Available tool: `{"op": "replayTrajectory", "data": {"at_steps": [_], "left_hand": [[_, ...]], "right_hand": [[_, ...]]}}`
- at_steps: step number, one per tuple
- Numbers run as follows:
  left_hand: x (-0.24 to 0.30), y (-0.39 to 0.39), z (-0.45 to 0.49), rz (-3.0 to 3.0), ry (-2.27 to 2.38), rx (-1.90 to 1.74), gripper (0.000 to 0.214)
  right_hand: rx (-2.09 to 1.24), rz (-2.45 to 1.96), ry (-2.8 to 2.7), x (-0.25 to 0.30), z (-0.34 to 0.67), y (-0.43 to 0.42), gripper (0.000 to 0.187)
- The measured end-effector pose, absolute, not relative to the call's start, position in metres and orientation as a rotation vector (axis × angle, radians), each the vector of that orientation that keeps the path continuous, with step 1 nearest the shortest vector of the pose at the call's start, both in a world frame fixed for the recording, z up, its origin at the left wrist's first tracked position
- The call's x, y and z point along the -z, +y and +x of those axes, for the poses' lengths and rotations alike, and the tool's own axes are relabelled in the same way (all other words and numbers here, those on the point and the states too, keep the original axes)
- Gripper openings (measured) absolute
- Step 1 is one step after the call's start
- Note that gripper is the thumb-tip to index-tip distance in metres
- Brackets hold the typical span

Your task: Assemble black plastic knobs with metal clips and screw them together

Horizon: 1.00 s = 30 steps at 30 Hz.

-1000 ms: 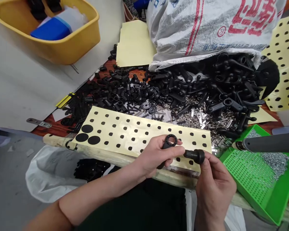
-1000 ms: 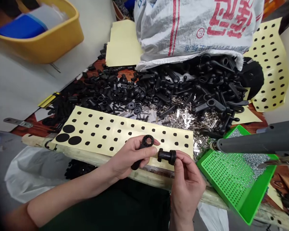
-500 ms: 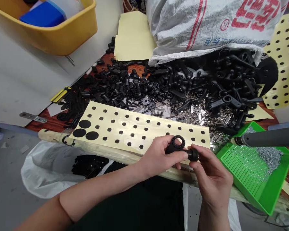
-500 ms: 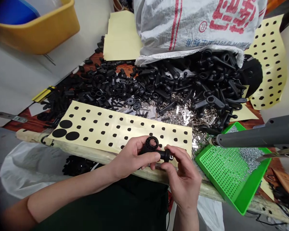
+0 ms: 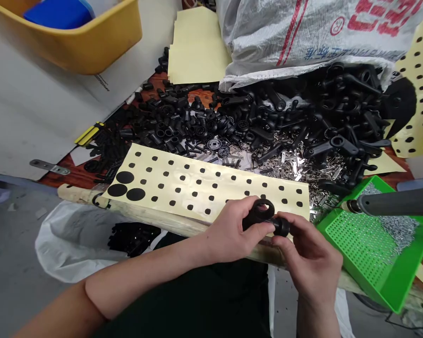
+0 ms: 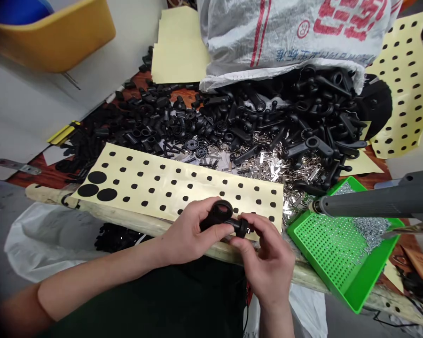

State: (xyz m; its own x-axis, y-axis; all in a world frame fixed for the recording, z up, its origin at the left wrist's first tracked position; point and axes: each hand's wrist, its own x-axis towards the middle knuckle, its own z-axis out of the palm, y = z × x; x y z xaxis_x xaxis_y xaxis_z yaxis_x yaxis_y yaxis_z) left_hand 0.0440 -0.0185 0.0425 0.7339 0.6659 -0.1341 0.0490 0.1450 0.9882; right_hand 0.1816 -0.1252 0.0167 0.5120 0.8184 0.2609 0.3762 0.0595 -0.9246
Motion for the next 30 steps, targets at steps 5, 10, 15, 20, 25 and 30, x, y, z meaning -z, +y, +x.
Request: {"op": "replayTrajectory", "data": {"at_steps": [5,10,15,20,25,30], "left_hand": [[-0.039,-0.02,0.041,1.638,0.625,-0.528,0.021],[-0.036,-0.019,0.047,1.499,0.718,-0.549,0.019],[-0.037,-0.015,0.051,1.087,0.758,-0.454,0.018],[-0.036,-0.015,0.049,1.015,0.733,-0.388,0.021],[-0.032,-0.016,0.049,1.096,0.735,-0.405,0.019],[-0.034,-0.01,0.046,1.136,0.663,-0.313,0.018]], "right_hand": [[-0.829,-1.494,-0.742,-0.015,0.175,-0.124,0.022],[-0.778,-1.528,-0.638,-0.007,0.167,-0.121,0.022],[-0.719,-1.575,-0.721,-0.006,0.17,-0.12,0.03],[-0.68,-1.614,-0.743,-0.011,0.174,-0.117,0.027],[-0.683,-1.582,-0.828,-0.012,0.176,-0.116,0.027],[-0.464,-1.576,-1.087,-0.005,0.177,-0.122,0.028]]}}
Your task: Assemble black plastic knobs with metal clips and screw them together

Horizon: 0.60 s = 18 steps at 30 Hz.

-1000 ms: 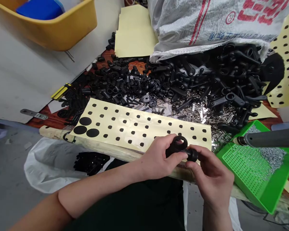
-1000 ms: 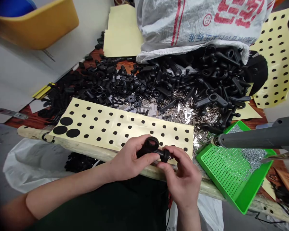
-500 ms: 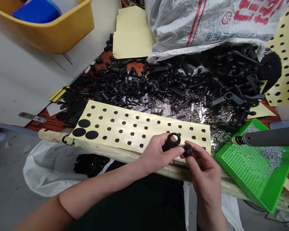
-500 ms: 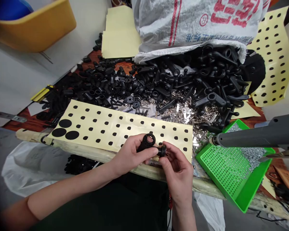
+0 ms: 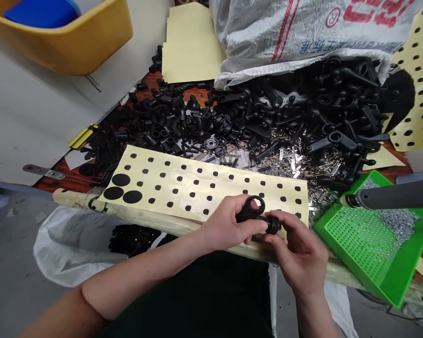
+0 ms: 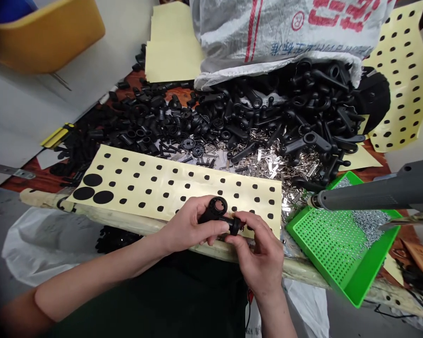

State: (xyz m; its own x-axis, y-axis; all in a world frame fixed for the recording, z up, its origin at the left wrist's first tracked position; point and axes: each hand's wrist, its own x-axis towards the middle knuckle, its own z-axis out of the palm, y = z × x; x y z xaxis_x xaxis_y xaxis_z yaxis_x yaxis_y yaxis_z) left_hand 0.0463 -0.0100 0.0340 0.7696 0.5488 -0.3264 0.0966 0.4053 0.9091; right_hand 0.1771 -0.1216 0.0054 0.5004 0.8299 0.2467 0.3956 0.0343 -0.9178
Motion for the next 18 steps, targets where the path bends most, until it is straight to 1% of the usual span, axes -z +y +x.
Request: {"op": "replayTrajectory", "data": {"at_steps": [3,7,10,13,16,18], "left_hand": [[-0.034,-0.01,0.043,1.382,0.633,-0.358,0.014],[-0.027,-0.015,0.039,1.817,0.58,-0.47,0.012],[-0.022,-0.017,0.038,1.897,0.555,-0.487,0.011],[-0.022,-0.016,0.04,1.767,0.637,-0.477,0.013],[-0.024,-0.014,0.043,1.377,0.743,-0.445,0.012],[-0.024,-0.014,0.045,1.15,0.757,-0.429,0.019]], "right_hand": [[-0.5,-1.569,-1.042,-0.005,0.178,-0.123,0.029],[-0.825,-1.509,-0.774,-0.005,0.178,-0.123,0.025],[-0.998,-1.416,-0.648,0.0,0.176,-0.123,0.024],[-0.986,-1.395,-0.552,0.003,0.172,-0.122,0.025],[-0.945,-1.376,-0.533,0.003,0.17,-0.122,0.031],[-0.904,-1.379,-0.528,0.002,0.17,-0.122,0.031]]}}
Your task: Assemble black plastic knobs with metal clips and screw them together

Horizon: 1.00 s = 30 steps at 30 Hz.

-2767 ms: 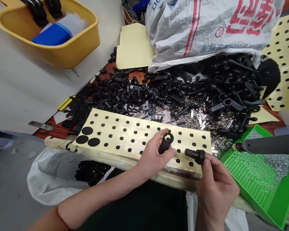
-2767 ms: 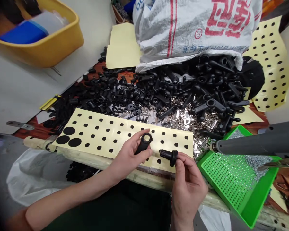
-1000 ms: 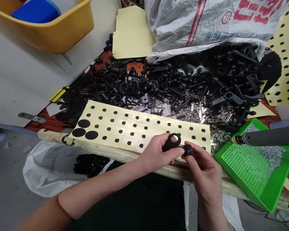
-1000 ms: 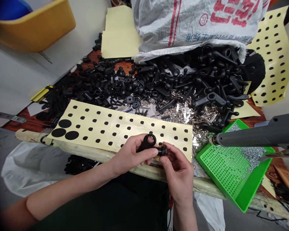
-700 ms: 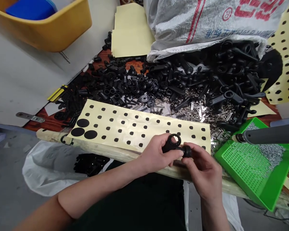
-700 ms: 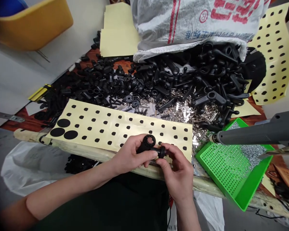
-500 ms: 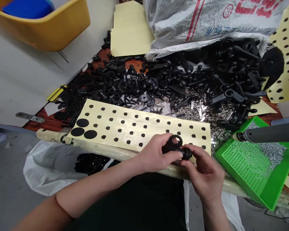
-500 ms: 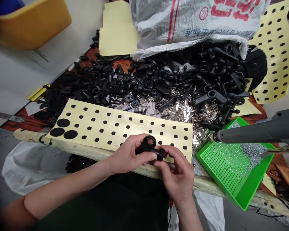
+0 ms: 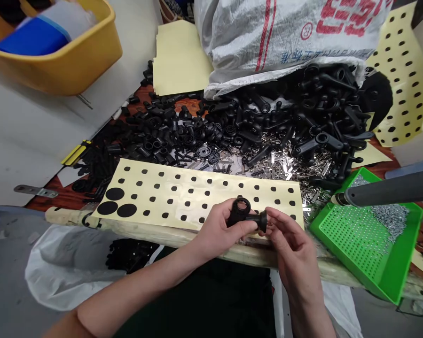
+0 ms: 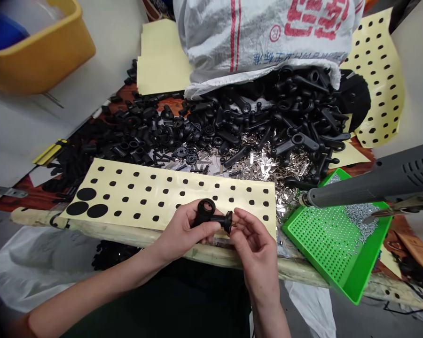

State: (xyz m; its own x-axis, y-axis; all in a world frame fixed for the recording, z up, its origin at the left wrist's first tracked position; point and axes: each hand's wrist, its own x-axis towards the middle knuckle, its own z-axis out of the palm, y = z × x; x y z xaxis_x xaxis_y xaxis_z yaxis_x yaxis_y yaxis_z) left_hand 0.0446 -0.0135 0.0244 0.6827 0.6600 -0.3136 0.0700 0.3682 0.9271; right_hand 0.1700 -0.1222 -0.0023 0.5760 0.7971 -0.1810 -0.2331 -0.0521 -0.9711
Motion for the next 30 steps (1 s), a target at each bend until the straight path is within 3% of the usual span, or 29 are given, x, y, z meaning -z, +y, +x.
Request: {"op": "replayTrajectory", "data": {"at_steps": [12,19,24,30], "left_hand": [[-0.023,-0.022,0.052,0.942,0.769,-0.404,0.024],[-0.015,-0.021,0.048,0.937,0.672,-0.362,0.015],[-0.015,-0.027,0.052,0.968,0.738,-0.358,0.043],[-0.012,-0.034,0.053,1.196,0.794,-0.434,0.046]], "right_hand": [[-0.679,-1.621,-0.333,0.013,0.168,-0.122,0.031],[-0.34,-1.773,-0.472,-0.006,0.171,-0.124,0.028],[-0.052,-1.73,-0.906,-0.017,0.159,-0.118,0.011],[0.226,-1.75,-1.219,-0.018,0.151,-0.111,0.018]]}}
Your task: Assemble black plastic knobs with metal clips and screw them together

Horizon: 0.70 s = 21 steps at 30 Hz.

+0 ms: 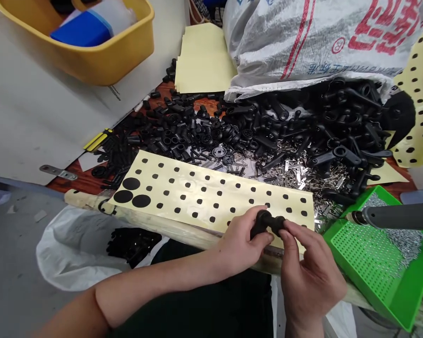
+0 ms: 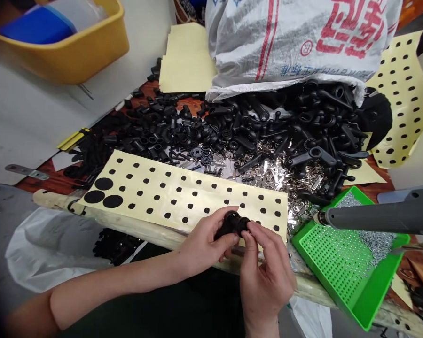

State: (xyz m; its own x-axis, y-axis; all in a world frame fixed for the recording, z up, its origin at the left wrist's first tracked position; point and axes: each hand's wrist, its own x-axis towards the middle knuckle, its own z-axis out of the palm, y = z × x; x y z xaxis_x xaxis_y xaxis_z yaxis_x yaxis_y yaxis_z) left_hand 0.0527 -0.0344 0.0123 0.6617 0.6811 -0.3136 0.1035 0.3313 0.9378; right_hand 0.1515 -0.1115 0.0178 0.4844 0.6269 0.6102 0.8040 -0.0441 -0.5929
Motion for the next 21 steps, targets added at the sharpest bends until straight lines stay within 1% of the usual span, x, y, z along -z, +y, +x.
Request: {"op": "replayTrajectory", "data": {"at_steps": [4,9,12,14,18,21], "left_hand": [[-0.016,-0.033,0.049,1.385,0.821,-0.42,0.054],[-0.025,-0.029,0.046,1.403,0.785,-0.319,0.067],[-0.027,-0.028,0.045,1.412,0.765,-0.331,0.064],[-0.027,-0.028,0.045,1.446,0.78,-0.352,0.059],[-0.027,-0.029,0.044,1.566,0.795,-0.39,0.054],[-0.028,-0.03,0.043,1.651,0.745,-0.404,0.052]], "right_hand": [[0.324,-1.786,-1.28,-0.017,0.15,-0.11,0.017],[0.28,-1.785,-1.249,-0.009,0.151,-0.109,0.017],[0.224,-1.762,-1.209,-0.005,0.152,-0.112,0.02],[0.097,-1.722,-1.149,-0.004,0.153,-0.115,0.02],[-0.367,-1.588,-0.873,-0.002,0.16,-0.123,0.018],[-0.62,-1.506,-0.716,0.0,0.171,-0.125,0.021]]}}
